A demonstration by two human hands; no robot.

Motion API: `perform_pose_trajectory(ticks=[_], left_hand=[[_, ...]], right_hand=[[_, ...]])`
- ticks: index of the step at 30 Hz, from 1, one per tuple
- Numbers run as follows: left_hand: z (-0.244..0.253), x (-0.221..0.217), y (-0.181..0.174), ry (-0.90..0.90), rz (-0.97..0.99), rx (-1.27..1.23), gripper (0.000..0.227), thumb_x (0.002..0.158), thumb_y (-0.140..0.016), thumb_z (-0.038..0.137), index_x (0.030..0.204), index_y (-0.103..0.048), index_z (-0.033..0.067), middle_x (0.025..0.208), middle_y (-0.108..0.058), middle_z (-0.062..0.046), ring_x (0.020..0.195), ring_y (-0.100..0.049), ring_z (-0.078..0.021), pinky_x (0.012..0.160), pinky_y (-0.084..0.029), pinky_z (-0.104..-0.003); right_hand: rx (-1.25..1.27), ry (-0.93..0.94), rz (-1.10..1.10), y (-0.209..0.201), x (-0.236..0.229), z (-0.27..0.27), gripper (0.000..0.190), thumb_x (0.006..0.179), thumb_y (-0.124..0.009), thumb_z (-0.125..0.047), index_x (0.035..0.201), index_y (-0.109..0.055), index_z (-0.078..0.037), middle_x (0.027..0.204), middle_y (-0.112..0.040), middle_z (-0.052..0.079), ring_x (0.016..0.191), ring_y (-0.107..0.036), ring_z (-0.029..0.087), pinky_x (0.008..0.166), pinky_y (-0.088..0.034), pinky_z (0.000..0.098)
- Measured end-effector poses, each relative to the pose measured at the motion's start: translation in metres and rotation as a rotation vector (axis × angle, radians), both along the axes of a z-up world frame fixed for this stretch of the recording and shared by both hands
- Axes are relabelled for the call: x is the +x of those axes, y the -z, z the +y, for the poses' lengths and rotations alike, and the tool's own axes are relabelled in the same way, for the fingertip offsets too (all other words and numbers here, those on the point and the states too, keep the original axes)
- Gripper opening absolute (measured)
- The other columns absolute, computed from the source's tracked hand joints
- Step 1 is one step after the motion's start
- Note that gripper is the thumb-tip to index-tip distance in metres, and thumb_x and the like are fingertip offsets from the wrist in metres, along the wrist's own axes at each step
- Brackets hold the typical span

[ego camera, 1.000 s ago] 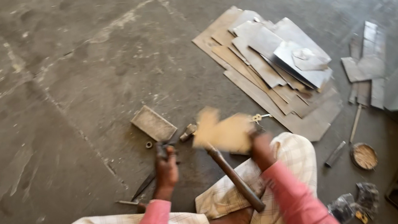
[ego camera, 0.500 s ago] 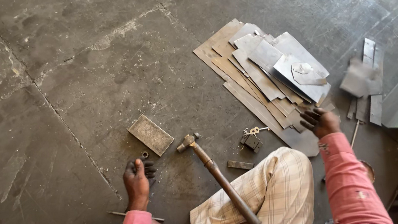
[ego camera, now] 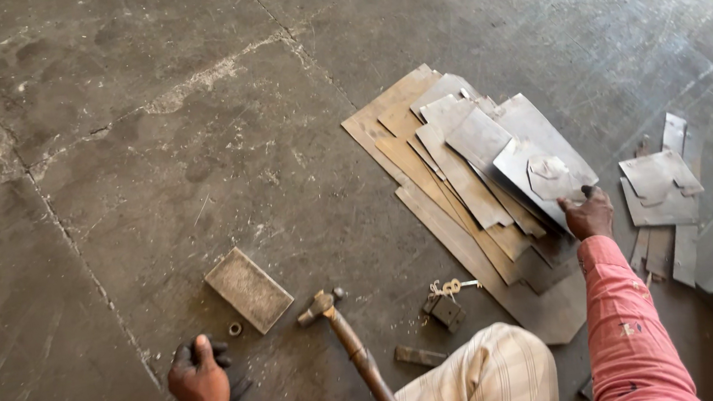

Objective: The person sits on the floor and uses a hammer and a metal punch to shape small metal pieces. They repeatedly place a punch on a metal piece resting on a block and strike it with a hammer to create indentations or holes.

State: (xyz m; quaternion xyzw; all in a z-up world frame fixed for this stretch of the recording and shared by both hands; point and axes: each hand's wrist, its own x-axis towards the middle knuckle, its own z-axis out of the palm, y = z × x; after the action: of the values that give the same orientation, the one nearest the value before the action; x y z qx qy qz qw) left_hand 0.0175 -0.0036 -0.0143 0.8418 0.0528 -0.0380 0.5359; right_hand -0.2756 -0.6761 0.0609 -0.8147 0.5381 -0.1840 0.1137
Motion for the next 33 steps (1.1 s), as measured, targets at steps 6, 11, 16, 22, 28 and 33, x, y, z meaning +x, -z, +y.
perform_pose_trajectory(ticks=[6,11,16,22,28,33], left_hand=[[-0.012,-0.002,-0.007,-0.007,0.049,0.1,0.034,0.105,-0.059,0.026,0.085,-0.07,0.0016,0.07,-0.072,-0.008,0.056,-0.064,-0.0199,0.058,-0.049,-0.037],[-0.015,0.0,-0.003,0.018,0.074,0.222,0.037,0.105,-0.059,0.029,0.082,-0.073,0.0035,0.068,-0.072,-0.009,0.061,-0.067,-0.0223,0.064,-0.05,-0.039],[-0.023,-0.002,0.0,0.059,0.031,0.092,0.036,0.1,-0.06,0.034,0.084,-0.071,0.0042,0.071,-0.071,-0.01,0.063,-0.066,-0.0251,0.066,-0.051,-0.041],[-0.026,-0.002,-0.018,0.077,-0.103,0.093,0.033,0.1,-0.061,0.033,0.087,-0.066,0.0036,0.074,-0.068,-0.017,0.067,-0.064,-0.0334,0.067,-0.05,-0.045],[-0.027,-0.01,-0.037,0.075,-0.121,0.01,0.029,0.099,-0.065,0.032,0.092,-0.069,0.0049,0.077,-0.074,-0.013,0.071,-0.071,-0.0305,0.066,-0.054,-0.042],[-0.02,-0.022,-0.05,0.148,-0.075,-0.116,0.029,0.096,-0.067,0.034,0.095,-0.072,0.0059,0.079,-0.075,-0.013,0.071,-0.073,-0.0271,0.067,-0.056,-0.04]], right_hand=[[0.22,-0.159,0.13,-0.004,0.04,-0.026,0.11,0.061,-0.091,-0.054,0.157,-0.045,-0.025,0.154,-0.036,0.026,0.138,-0.04,0.046,0.109,-0.039,0.0577],[0.25,-0.157,0.292,-0.005,0.076,0.014,0.097,0.072,-0.089,-0.056,0.155,-0.045,-0.034,0.163,-0.019,0.026,0.142,-0.017,0.062,0.1,-0.026,0.0721],[-0.191,-0.237,0.569,0.017,0.08,0.089,0.048,0.098,-0.062,-0.03,0.145,-0.06,-0.022,0.125,-0.061,0.025,0.116,-0.059,0.047,0.087,-0.054,0.0551],[-0.494,-0.577,0.669,0.054,0.117,0.183,0.021,0.11,-0.052,-0.015,0.119,-0.065,-0.002,0.091,-0.07,0.013,0.08,-0.071,0.029,0.061,-0.056,0.0434],[-0.44,-0.84,0.508,0.073,0.186,0.32,0.009,0.086,-0.062,-0.02,0.09,-0.069,-0.015,0.084,-0.072,0.005,0.072,-0.073,0.025,0.058,-0.055,0.0397],[-0.369,-0.627,0.312,0.038,0.217,0.376,0.01,0.09,-0.063,-0.02,0.089,-0.069,-0.011,0.084,-0.073,0.01,0.071,-0.072,0.031,0.06,-0.055,0.0439]])
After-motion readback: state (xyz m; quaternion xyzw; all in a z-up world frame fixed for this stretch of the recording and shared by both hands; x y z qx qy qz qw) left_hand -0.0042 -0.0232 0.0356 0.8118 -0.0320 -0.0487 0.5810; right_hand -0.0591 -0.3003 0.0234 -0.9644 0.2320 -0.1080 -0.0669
